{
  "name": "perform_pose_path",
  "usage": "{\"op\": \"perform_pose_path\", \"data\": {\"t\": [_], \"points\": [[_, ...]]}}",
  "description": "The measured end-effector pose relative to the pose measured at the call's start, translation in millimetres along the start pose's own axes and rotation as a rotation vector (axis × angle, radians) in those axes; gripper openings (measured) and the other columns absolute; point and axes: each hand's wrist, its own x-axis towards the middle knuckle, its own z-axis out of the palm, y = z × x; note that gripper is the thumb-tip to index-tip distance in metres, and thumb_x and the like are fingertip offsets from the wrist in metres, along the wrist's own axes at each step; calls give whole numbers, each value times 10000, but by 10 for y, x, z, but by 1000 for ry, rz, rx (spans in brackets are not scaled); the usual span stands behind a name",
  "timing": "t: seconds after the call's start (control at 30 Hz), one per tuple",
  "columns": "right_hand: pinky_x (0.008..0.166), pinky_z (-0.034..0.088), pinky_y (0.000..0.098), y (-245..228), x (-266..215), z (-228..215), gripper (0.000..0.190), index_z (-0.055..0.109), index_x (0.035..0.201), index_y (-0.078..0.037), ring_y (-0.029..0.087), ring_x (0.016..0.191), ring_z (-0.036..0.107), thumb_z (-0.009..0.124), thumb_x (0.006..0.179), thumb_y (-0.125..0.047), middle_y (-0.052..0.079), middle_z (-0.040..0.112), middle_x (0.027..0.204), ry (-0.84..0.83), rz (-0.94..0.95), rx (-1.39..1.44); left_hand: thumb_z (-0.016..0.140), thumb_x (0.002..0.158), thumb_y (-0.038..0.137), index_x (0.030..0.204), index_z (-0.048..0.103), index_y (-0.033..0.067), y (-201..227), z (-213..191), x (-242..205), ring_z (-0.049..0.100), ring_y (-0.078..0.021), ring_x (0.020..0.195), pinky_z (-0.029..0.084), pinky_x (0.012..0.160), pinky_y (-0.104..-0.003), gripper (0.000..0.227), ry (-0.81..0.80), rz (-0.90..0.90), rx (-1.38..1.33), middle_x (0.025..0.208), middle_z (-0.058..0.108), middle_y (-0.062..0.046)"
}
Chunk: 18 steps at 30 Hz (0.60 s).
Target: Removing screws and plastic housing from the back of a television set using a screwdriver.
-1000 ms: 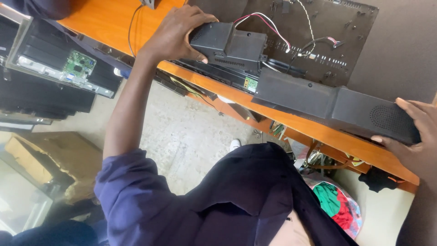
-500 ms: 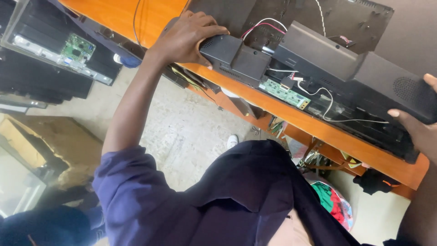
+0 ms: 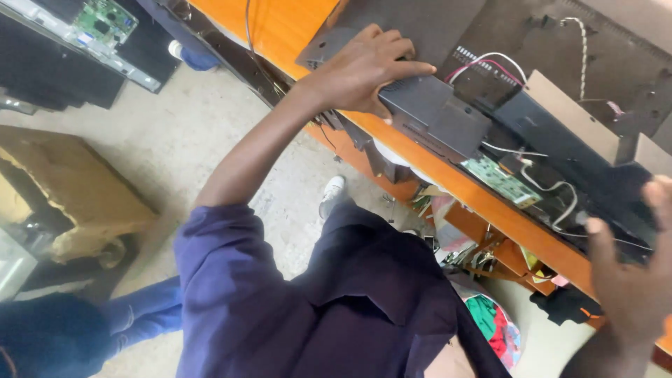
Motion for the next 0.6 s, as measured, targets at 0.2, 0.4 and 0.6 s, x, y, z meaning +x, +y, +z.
{"op": "perform_pose_path", "data": {"t": [0.2, 0.4, 0.6], "points": [[1080, 432, 559, -1344, 831, 1007, 531, 550, 1302, 131, 456, 1272, 520, 675, 983, -275, 297, 525, 1369, -26, -322, -46, 883, 721, 609, 1465, 389, 141, 60, 61, -165, 516, -261, 1119, 373, 956, -421, 1008, 100, -14, 35, 1246, 542, -100], [1086, 373, 578, -1659, 1334, 1670, 652, 457, 1417, 83, 477, 1328, 463, 674, 999, -367, 302, 459, 1451, -84, -227, -162, 909, 904, 624, 1511, 303, 224, -99, 252, -722, 356, -246, 1429, 300, 1159, -512, 947, 124, -189, 36, 1537, 365, -53], [1059, 396, 579, -1641, 1377, 1778, 649, 496, 1411, 65, 465, 1278, 480, 803, 959, -286, 304, 497, 1391, -63, -216, -130, 702, 900, 390, 1133, 623, 119, -398, 742, -1451, 598, -235, 1134, 457, 1023, -415, 366, 775, -649, -428, 1137, 658, -46]]}}
